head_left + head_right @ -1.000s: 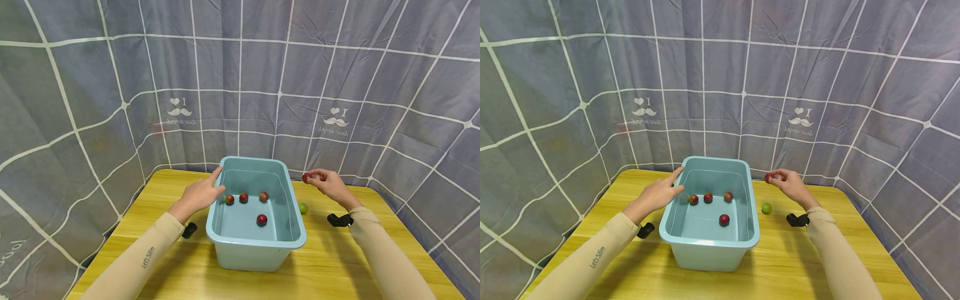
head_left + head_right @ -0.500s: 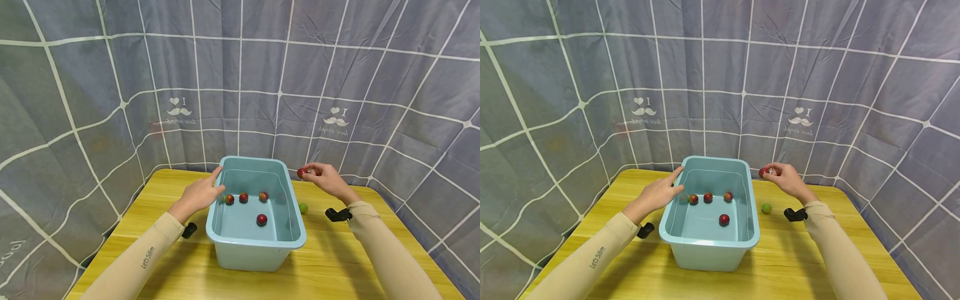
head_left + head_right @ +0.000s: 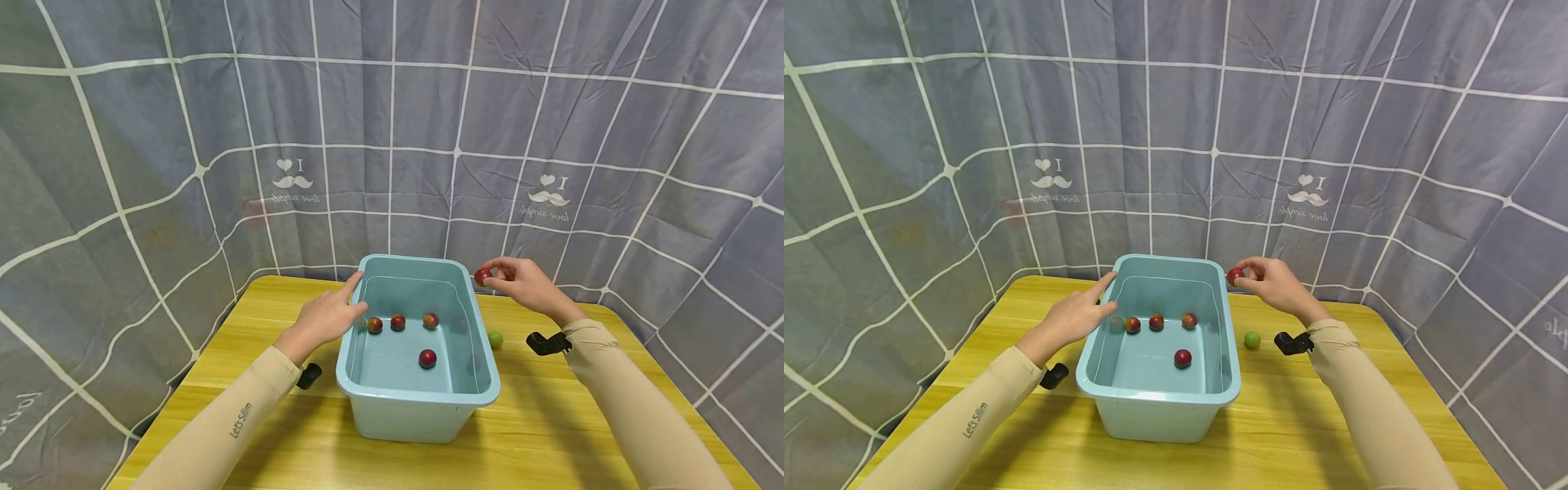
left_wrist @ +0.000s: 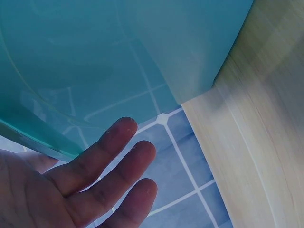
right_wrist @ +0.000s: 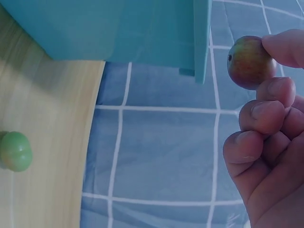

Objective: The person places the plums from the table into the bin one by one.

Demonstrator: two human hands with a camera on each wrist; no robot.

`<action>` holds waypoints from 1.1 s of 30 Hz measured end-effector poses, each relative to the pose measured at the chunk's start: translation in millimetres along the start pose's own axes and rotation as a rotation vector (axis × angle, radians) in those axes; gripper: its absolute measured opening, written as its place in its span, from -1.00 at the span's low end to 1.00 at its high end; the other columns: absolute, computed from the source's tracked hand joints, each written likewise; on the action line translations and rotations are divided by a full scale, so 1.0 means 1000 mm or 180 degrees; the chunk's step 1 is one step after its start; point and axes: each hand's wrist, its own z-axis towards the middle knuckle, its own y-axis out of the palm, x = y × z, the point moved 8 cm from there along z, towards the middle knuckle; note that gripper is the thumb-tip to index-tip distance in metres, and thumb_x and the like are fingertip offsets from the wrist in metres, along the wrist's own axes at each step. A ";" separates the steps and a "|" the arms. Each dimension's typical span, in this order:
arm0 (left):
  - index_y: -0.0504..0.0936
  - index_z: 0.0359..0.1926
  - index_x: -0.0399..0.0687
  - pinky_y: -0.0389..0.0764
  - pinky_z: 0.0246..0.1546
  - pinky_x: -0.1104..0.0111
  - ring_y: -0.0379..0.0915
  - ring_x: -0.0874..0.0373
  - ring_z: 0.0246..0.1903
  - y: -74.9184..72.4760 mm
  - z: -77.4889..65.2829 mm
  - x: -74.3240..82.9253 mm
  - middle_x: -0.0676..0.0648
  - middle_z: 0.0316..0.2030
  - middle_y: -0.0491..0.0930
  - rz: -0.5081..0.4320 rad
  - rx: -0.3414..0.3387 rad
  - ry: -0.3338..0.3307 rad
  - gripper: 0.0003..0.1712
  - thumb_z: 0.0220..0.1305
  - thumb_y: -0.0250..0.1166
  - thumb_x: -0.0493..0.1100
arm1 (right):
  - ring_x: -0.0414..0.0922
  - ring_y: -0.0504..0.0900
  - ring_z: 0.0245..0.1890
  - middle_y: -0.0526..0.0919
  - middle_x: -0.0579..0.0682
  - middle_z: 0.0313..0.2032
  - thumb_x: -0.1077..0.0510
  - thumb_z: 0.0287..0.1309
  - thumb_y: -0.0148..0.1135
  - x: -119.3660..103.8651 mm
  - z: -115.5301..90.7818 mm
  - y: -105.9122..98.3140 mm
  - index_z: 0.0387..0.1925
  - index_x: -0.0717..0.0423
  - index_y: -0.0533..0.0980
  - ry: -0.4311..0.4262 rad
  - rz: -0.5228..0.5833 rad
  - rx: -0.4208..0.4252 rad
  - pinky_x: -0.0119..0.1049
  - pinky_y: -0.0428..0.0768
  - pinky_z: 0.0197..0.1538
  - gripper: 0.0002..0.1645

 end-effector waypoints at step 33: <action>-0.10 0.62 0.36 0.29 -0.64 0.24 0.38 0.01 -0.61 0.000 0.002 0.003 -0.07 -0.59 0.47 0.0004 -0.0008 -0.0041 -0.16 0.40 -0.06 0.25 | -0.18 0.35 -0.63 0.45 -0.11 -0.61 0.05 0.32 0.28 -0.077 0.041 0.035 0.02 0.03 0.64 -0.0539 -0.0551 -0.0707 -0.33 0.33 -0.44 -0.71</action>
